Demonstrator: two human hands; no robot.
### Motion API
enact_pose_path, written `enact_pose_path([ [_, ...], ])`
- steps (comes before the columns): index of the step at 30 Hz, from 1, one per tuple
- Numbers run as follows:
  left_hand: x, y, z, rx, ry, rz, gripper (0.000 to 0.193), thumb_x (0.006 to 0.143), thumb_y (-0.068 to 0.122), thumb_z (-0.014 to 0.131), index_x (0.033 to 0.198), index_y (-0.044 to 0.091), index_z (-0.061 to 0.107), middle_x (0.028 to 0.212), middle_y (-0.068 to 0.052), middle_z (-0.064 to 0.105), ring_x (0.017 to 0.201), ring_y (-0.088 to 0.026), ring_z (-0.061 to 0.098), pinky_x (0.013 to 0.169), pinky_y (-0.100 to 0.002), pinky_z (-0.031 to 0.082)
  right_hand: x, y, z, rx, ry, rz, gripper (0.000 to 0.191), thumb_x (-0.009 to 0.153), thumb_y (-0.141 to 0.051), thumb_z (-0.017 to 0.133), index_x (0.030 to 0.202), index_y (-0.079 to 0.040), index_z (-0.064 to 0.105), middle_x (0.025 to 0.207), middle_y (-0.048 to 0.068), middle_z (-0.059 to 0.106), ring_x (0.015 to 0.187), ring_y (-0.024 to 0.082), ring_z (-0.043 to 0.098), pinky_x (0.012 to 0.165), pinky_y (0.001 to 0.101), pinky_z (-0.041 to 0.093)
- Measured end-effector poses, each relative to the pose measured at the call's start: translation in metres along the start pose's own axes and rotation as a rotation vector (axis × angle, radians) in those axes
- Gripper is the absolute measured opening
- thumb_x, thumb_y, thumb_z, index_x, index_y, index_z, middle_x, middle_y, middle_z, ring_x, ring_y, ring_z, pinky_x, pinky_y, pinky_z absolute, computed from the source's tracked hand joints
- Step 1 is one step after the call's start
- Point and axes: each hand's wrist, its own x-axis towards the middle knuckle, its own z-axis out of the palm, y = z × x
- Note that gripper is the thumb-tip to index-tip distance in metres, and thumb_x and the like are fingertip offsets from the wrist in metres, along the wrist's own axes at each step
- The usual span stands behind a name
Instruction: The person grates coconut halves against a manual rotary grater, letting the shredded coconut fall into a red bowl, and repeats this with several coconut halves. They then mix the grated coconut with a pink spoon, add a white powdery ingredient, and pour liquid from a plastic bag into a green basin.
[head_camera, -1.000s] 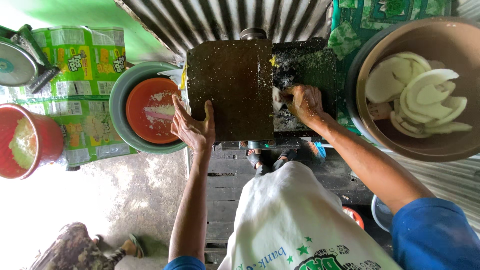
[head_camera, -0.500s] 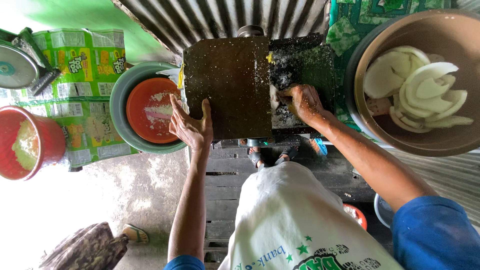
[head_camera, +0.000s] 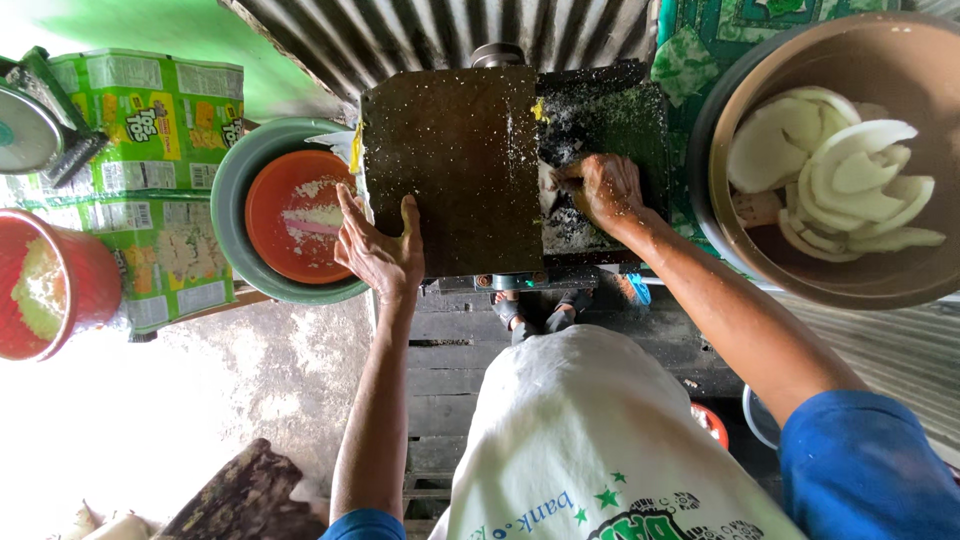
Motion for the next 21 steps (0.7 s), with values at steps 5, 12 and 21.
enact_pose_path([
  [5,-0.001,-0.004,0.003,0.001,-0.013,-0.016,0.102,0.094,0.072,0.056,0.162,0.003,0.026,0.139,-0.022,0.065,0.123,-0.032,0.06,0.112,-0.05,0.031,0.004,0.004,0.008,0.01,0.026,0.023,0.008,0.088,-0.016,0.075,0.092,-0.014,0.082,0.075,0.014,0.074,0.058,0.028,0.068,0.055,0.0425,0.052],
  [12,-0.004,-0.01,0.006,-0.005,-0.008,-0.002,0.101,0.095,0.072,0.056,0.163,0.004,0.025,0.144,-0.022,0.064,0.127,-0.032,0.059,0.11,-0.052,0.031,0.003,0.002,0.01,0.097,0.078,-0.002,0.011,0.086,-0.016,0.081,0.096,-0.017,0.084,0.083,0.01,0.078,0.061,0.026,0.07,0.057,0.0421,0.055],
  [21,-0.005,-0.012,0.009,0.01,0.015,0.018,0.103,0.093,0.07,0.063,0.162,0.003,0.026,0.144,-0.021,0.062,0.124,-0.032,0.059,0.109,-0.052,0.032,0.004,0.0,0.012,0.135,0.095,0.06,0.015,0.081,-0.012,0.08,0.096,-0.013,0.084,0.088,0.014,0.077,0.076,0.033,0.074,0.067,0.0438,0.057],
])
